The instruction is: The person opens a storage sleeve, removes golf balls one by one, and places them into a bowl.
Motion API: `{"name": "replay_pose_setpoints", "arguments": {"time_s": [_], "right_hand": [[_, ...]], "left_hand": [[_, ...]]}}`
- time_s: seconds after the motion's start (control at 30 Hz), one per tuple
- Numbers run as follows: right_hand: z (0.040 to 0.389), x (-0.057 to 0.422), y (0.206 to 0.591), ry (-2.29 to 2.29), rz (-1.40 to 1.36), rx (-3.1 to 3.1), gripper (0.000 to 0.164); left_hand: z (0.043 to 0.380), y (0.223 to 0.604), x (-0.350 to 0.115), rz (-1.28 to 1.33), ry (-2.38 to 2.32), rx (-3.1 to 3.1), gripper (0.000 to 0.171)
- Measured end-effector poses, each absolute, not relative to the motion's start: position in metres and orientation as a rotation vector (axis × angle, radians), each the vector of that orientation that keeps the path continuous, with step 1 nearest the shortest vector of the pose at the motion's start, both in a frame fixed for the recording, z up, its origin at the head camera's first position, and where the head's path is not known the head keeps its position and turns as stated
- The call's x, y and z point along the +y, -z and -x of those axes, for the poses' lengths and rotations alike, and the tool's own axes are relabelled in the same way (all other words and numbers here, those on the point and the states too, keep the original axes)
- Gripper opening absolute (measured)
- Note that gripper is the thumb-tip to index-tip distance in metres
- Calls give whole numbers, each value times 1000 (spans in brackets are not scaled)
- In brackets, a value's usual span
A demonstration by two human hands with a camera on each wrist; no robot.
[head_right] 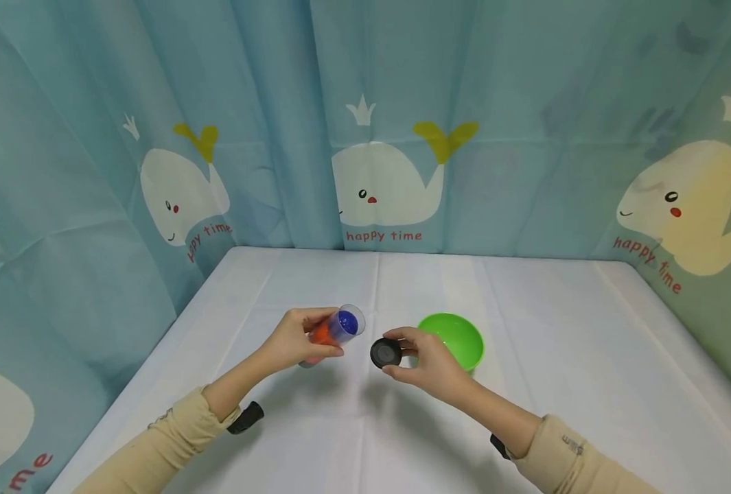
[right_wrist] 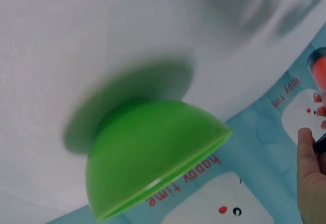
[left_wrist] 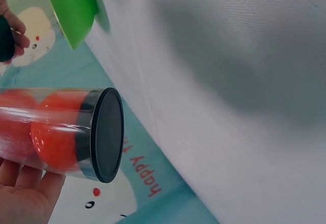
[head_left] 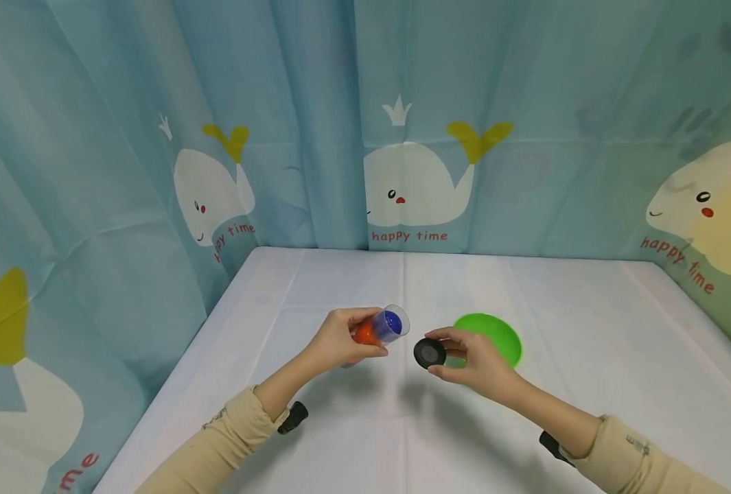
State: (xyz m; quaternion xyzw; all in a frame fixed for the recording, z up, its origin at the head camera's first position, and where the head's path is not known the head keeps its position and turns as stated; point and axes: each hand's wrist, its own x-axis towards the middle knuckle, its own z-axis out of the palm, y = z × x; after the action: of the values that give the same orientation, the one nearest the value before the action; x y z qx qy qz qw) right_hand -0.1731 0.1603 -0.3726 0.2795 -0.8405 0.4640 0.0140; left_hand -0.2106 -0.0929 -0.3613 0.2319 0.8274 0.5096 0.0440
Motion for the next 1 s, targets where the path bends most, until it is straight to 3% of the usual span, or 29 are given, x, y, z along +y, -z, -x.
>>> {"name": "replay_pose_setpoints", "arguments": {"time_s": [1.0], "right_hand": [[167,157,409,-1375,-952,-2805,44]], "left_hand": [[210,358,-94,-652,-1576,2517,62]]}}
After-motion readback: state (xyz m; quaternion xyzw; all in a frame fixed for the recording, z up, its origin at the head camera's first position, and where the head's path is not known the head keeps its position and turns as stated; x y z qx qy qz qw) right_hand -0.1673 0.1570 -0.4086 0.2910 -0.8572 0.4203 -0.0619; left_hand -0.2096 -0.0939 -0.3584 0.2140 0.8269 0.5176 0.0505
